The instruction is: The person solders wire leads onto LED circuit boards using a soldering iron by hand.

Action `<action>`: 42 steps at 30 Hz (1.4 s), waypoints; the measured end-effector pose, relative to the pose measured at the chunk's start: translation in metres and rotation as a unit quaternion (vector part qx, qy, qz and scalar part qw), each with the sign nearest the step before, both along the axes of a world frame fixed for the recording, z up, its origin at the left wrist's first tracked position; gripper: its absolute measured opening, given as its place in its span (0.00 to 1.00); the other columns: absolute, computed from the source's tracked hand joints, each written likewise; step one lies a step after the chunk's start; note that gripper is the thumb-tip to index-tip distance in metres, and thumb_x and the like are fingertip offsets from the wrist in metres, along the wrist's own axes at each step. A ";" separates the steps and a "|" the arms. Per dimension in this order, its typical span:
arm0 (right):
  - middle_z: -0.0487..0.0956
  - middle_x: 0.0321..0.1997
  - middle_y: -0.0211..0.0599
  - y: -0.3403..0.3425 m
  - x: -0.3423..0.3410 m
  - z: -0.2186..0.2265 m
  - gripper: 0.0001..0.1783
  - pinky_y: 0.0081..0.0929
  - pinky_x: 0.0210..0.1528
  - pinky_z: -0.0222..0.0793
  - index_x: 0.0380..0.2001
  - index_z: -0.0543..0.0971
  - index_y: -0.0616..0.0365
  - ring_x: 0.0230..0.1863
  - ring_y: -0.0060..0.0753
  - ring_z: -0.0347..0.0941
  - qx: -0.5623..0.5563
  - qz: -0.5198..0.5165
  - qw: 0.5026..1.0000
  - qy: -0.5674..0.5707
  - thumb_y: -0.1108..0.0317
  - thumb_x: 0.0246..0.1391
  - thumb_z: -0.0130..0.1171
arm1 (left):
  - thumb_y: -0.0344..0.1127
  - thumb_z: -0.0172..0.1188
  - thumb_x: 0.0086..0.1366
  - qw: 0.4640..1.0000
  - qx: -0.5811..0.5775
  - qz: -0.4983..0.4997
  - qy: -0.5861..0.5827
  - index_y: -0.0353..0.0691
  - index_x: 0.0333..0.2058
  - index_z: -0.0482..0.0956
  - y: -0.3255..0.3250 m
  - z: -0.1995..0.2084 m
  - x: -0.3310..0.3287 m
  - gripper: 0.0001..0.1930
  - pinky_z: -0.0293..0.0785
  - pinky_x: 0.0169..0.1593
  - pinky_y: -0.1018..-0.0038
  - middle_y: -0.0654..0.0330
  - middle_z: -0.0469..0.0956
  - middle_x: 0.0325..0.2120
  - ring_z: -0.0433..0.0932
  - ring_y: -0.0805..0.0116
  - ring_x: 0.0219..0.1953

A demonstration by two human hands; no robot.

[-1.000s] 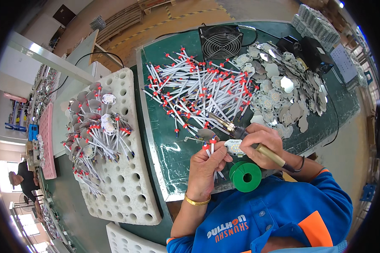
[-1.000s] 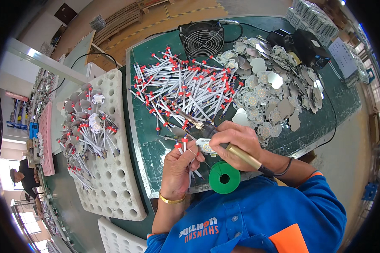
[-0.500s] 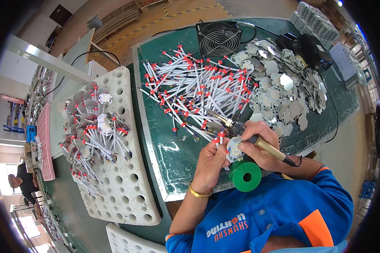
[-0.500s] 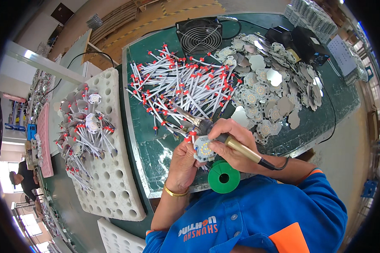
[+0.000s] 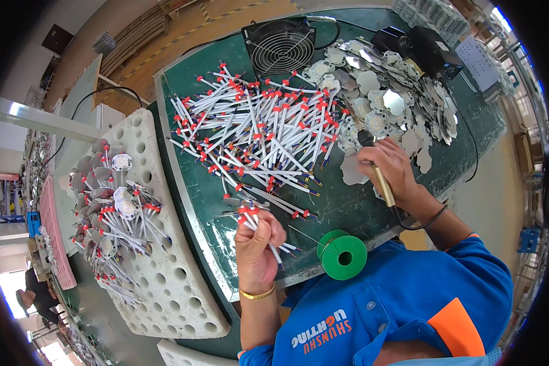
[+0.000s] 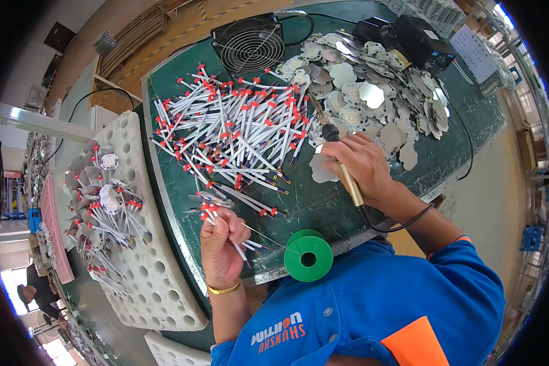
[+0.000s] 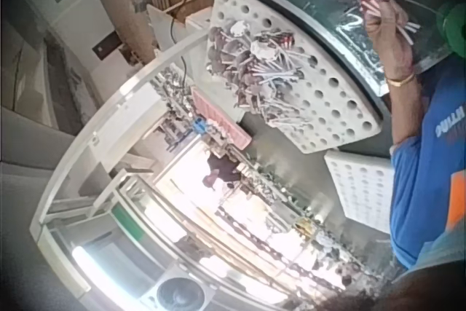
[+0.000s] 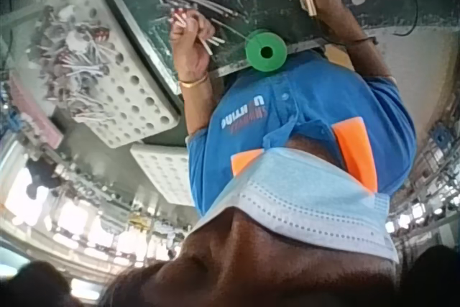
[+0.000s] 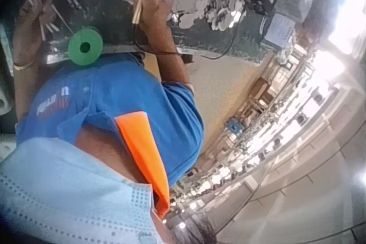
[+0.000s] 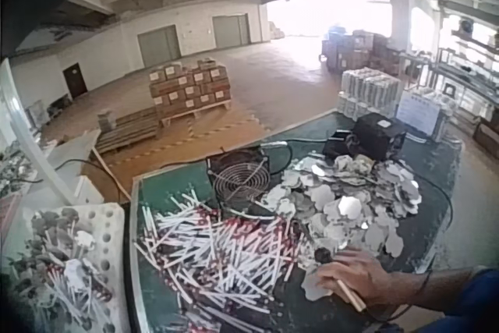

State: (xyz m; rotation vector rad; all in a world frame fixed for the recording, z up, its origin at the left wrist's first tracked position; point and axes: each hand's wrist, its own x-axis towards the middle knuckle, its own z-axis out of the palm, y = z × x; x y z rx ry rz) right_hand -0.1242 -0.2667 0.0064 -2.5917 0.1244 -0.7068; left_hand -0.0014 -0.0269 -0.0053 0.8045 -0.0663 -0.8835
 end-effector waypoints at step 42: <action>0.67 0.25 0.30 0.037 0.018 0.020 0.14 0.18 0.21 0.58 0.32 0.68 0.56 0.20 0.17 0.63 0.243 -0.041 0.965 -0.093 0.76 0.44 0.62 | 0.33 0.57 0.60 0.999 0.012 -0.048 0.019 0.38 0.44 0.70 -0.020 0.002 0.002 0.14 0.66 0.27 0.83 0.63 0.73 0.24 0.69 0.78 0.24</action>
